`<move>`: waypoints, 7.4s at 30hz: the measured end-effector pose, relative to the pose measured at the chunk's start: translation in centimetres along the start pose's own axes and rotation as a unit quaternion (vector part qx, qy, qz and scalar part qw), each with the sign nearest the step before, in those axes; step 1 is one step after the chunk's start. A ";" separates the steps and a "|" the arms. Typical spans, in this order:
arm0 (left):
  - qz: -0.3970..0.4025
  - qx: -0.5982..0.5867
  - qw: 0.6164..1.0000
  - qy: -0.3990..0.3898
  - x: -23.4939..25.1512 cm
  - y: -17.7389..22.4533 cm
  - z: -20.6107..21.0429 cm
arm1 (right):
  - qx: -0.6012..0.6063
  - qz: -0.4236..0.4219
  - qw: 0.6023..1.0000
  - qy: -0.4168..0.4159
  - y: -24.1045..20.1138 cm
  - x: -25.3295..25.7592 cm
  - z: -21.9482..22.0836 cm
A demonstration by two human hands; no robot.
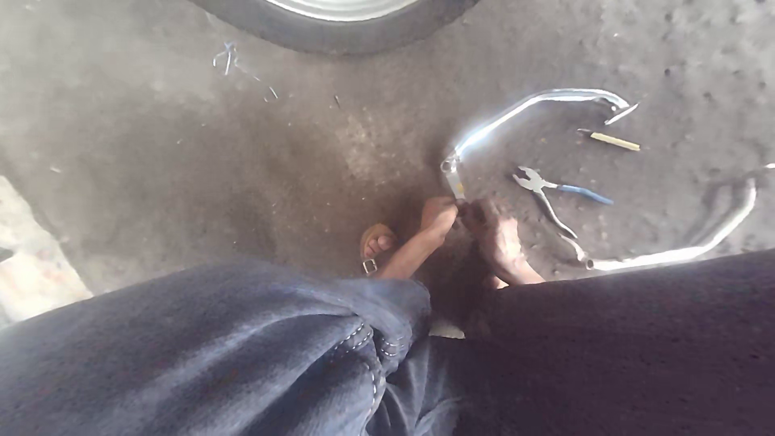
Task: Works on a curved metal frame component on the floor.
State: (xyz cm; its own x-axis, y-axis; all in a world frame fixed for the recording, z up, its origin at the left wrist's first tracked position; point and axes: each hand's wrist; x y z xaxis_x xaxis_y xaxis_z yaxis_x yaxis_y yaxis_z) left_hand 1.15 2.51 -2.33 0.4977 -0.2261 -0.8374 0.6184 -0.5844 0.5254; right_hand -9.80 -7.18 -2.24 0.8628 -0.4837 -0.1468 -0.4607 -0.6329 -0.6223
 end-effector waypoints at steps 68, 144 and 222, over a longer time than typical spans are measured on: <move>0.005 -0.047 0.999 0.013 0.4 -0.9 0.7 | -0.019 -0.081 0.996 0.044 1.0 0.4 -0.2; 0.022 -0.017 1.000 0.007 0.7 -1.4 0.7 | -0.013 -0.029 0.999 0.006 0.8 0.1 -0.1; 0.049 0.016 0.998 0.038 0.9 -1.6 0.6 | -0.013 -0.171 0.984 0.047 2.3 -1.2 0.8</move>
State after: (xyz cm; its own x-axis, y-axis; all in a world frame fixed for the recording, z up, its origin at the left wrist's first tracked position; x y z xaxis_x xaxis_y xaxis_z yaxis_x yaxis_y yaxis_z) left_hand 0.20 2.75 -4.02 0.6003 -0.2234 -0.7679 0.5453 -0.5880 0.5974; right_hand -11.69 -7.58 -4.13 0.9459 -0.2925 0.1405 -0.1527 -0.7831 -0.6029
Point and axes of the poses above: each hand's wrist, its own x-axis towards the middle knuckle, its own z-axis out of the palm, y = z × x, and after that the axes turned 7 degrees about y, right-handed
